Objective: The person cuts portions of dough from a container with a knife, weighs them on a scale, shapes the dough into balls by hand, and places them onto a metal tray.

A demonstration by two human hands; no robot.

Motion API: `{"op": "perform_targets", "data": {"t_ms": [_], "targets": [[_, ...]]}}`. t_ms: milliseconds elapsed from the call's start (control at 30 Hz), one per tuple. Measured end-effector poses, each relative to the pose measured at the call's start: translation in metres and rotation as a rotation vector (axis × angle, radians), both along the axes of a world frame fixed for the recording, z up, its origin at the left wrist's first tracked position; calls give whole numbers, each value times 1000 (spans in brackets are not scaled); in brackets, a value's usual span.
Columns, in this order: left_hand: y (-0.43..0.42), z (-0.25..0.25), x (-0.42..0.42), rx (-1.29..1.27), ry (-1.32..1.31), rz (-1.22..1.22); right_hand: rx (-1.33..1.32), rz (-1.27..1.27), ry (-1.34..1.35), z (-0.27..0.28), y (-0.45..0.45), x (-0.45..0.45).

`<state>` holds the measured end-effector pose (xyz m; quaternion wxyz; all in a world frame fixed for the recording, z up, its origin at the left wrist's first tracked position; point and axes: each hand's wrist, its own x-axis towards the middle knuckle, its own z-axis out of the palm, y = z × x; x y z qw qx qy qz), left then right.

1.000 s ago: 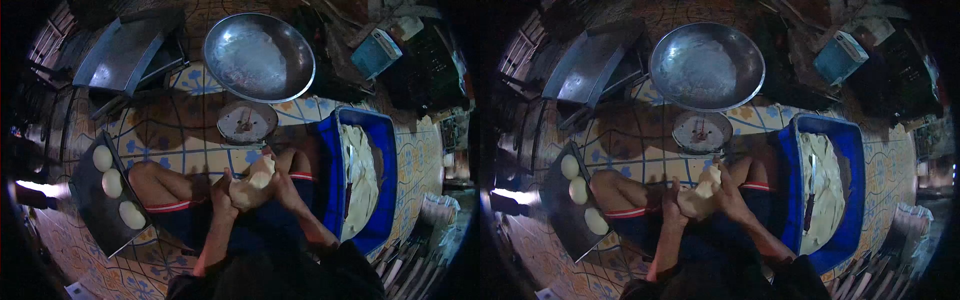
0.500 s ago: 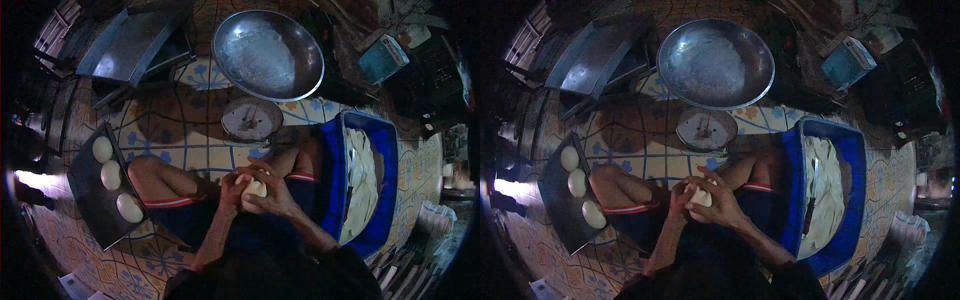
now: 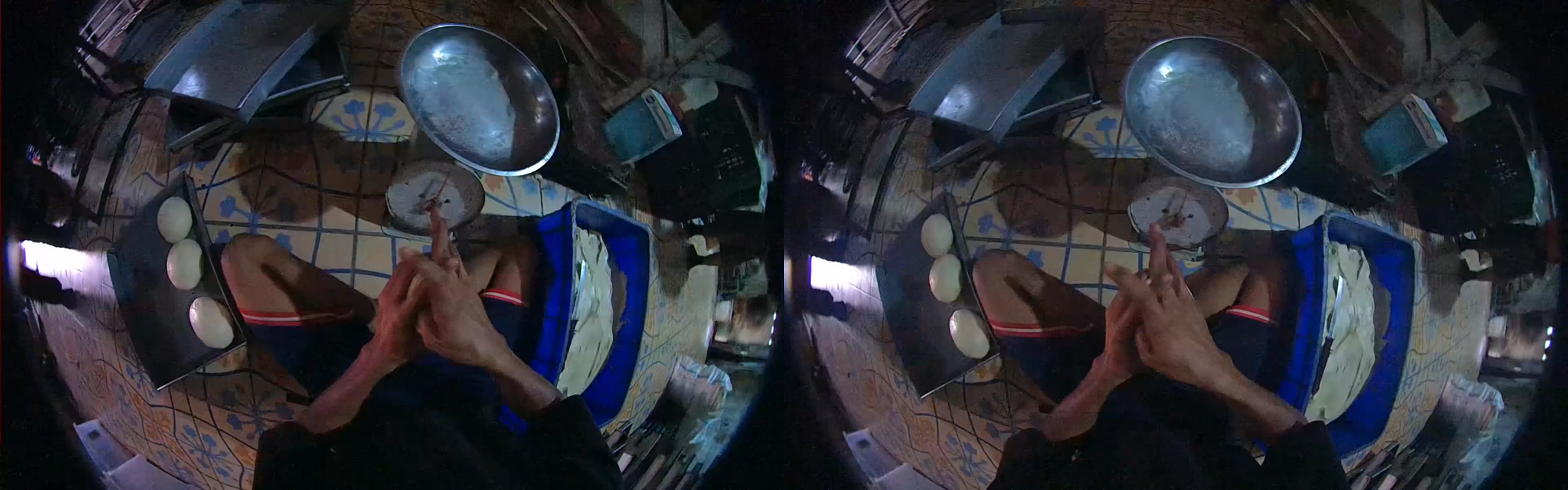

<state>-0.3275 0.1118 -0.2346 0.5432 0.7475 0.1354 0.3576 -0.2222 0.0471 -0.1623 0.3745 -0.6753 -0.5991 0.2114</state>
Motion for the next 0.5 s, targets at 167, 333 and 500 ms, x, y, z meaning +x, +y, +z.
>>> {"op": "perform_targets", "data": {"t_ms": [167,333,500], "targets": [[27,48,-9,274,-62,569,467,-252,1266,4,23,-17],[63,71,-70,269,-81,521,105,67,2005,-54,63,-60],[52,72,-146,-269,113,447,151,282,1723,-32,127,-123]]}}
